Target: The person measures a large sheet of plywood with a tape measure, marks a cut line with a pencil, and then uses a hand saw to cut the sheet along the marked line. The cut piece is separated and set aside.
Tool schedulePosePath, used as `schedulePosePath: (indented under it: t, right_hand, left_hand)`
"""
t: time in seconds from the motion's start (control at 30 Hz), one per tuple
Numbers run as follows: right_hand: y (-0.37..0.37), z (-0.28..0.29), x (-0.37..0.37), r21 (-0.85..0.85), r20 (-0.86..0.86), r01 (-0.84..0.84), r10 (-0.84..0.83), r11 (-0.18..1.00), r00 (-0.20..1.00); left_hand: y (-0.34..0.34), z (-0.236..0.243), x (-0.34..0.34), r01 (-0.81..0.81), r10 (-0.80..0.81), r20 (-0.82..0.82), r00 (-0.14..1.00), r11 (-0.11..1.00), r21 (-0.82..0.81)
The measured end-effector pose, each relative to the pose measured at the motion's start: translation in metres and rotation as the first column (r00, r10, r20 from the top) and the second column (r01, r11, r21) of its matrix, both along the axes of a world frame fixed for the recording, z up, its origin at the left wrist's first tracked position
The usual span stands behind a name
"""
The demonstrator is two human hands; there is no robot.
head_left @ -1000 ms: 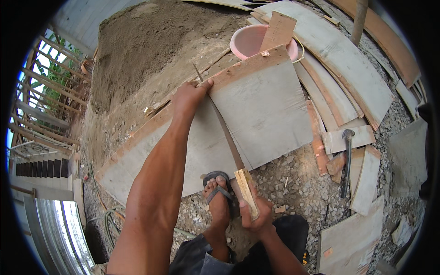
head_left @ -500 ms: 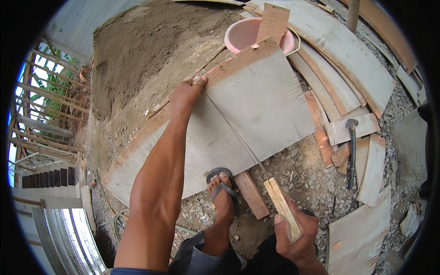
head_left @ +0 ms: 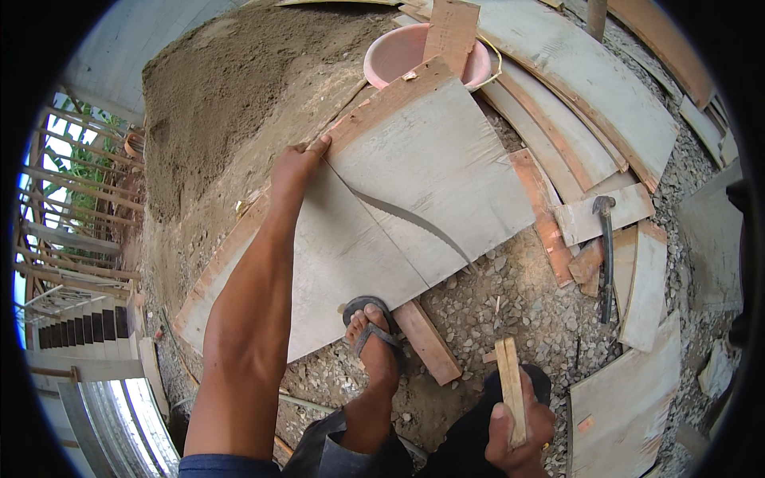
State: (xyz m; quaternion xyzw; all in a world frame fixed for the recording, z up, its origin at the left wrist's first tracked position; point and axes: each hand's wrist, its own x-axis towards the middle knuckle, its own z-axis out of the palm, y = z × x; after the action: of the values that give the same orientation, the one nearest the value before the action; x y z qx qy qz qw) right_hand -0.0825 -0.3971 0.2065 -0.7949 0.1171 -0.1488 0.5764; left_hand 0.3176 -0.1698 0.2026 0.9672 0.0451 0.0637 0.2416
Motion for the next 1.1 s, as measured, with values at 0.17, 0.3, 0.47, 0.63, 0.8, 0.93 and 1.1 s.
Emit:
schedulePosePath:
  t: [0.17,0.3,0.47,0.63,0.8,0.93,1.1]
  right_hand:
    - [-0.011,-0.029,-0.043,-0.127,0.191,-0.273,0.293,0.954,0.937]
    - [0.013,-0.037,-0.049,0.108,0.244,-0.134,0.105,0.985,0.964]
    - [0.044,-0.052,0.055,0.123,0.146,-0.223,0.204,0.967,0.968]
    - [0.032,-0.002,0.049,0.096,0.264,-0.232,0.2,0.968,0.943]
    - [0.045,-0.02,0.091,0.179,0.213,-0.186,0.146,0.966,0.966]
    - [0.074,-0.076,0.14,0.191,0.202,-0.217,0.178,0.957,0.963]
    - [0.079,-0.098,0.121,-0.006,0.24,-0.238,0.233,0.971,0.942]
  left_hand:
    - [-0.006,0.003,0.001,-0.043,0.039,-0.133,0.99,0.999,-0.021]
    - [-0.002,0.004,-0.006,0.022,-0.021,-0.025,0.999,0.999,0.036]
    - [0.005,0.003,-0.004,0.025,-0.023,-0.017,1.0,0.994,0.105]
    - [0.005,-0.003,0.007,0.004,-0.002,-0.042,0.999,1.0,0.03]
    - [0.004,-0.004,-0.001,0.004,-0.002,-0.063,0.998,0.999,0.034]
    - [0.002,0.004,-0.01,0.0,-0.005,0.032,0.999,0.988,0.156]
    - [-0.002,0.009,-0.011,0.008,-0.007,-0.102,0.995,1.0,0.008]
